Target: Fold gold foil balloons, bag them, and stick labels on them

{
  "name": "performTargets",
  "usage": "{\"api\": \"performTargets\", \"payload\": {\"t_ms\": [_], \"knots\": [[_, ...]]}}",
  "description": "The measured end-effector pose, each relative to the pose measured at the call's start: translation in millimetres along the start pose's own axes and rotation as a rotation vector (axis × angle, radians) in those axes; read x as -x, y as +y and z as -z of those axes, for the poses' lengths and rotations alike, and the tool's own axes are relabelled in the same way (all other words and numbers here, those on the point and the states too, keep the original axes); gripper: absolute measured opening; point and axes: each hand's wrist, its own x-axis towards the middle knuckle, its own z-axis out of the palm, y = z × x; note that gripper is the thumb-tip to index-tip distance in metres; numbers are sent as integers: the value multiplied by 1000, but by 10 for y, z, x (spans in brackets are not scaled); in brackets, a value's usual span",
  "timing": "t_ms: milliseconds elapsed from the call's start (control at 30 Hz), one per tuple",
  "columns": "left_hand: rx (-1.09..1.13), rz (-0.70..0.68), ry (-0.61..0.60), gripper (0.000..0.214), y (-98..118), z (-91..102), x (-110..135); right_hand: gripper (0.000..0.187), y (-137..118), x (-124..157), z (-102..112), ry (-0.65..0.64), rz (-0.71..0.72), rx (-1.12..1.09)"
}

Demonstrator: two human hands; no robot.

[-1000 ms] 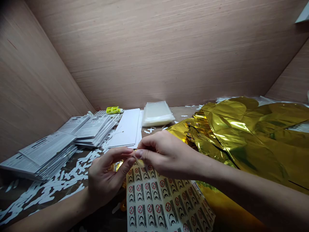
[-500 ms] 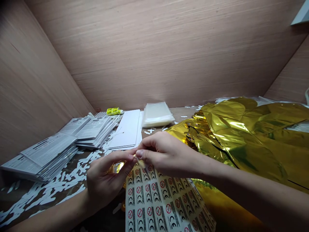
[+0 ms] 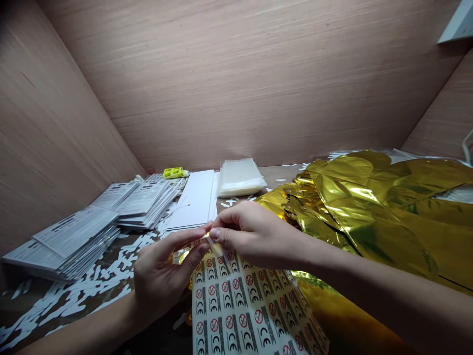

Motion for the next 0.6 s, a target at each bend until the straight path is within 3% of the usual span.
{"api": "performTargets", "payload": {"t_ms": [600], "knots": [[-14, -56, 8, 22, 10, -4, -13, 28, 12, 3, -6, 12, -34, 2]]}}
